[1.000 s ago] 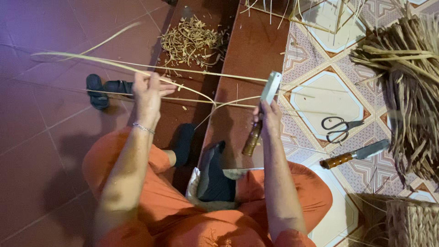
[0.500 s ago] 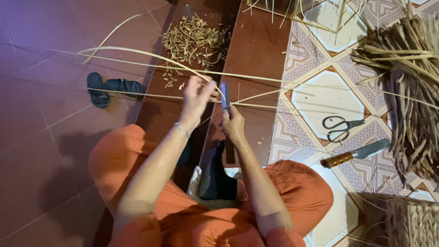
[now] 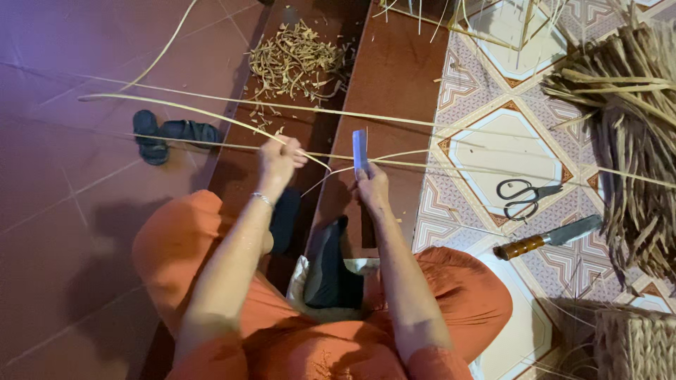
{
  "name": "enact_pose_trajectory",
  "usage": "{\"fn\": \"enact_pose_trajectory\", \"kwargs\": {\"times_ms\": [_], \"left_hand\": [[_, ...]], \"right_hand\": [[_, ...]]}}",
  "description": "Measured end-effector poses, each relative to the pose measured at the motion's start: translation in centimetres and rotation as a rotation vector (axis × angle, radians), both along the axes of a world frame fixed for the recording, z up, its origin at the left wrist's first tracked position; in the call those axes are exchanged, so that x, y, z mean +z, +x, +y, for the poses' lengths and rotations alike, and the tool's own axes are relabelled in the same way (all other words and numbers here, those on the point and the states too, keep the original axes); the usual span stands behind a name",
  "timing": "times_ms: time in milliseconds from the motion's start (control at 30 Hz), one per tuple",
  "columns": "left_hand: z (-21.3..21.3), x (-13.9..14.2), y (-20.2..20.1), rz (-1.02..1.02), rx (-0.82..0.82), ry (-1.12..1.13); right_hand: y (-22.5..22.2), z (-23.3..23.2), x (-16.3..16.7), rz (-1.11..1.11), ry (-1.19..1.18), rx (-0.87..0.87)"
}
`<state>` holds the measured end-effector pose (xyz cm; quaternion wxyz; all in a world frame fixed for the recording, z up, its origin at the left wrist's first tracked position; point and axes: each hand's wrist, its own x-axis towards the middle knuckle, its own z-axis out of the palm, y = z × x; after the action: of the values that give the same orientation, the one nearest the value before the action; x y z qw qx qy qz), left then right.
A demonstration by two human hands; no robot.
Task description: The person sits on the floor and uses a knife to split long bamboo strips into thinner strands. They hold the bamboo with one hand and guide the knife along the length of the strip to separate it, repeating the process on multiple pieces.
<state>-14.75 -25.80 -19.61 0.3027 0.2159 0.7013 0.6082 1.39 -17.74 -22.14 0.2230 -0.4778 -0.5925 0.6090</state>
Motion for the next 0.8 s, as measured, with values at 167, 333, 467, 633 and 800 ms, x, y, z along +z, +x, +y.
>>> {"fn": "enact_pose_trajectory", "kwargs": {"times_ms": [167,333,467,633,800], "left_hand": [[-1.5,-0.1,-1.7,-0.015,0.029,0.045],[-0.8,1.5,-0.1,0.033,-0.107,0.138],[0.7,4.2,1.2,0.078,-0.187,0.225],[3.3,5.8,4.2,-0.056,-0.308,0.32],[4.1,4.6,7.6,-0.073,-0.377,0.327]], "right_hand": [[0.3,-0.1,-0.4,0.073,-0.055,-0.015],[2.3,0.2,0.3,0.06,0.116,0.011],[5.1,1.7,1.8,0.106,0.226,-0.026],[8.2,2.6,3.2,0.215,0.145,-0.11],[8.1,0.7,2.4,0.077,0.13,-0.07]]}}
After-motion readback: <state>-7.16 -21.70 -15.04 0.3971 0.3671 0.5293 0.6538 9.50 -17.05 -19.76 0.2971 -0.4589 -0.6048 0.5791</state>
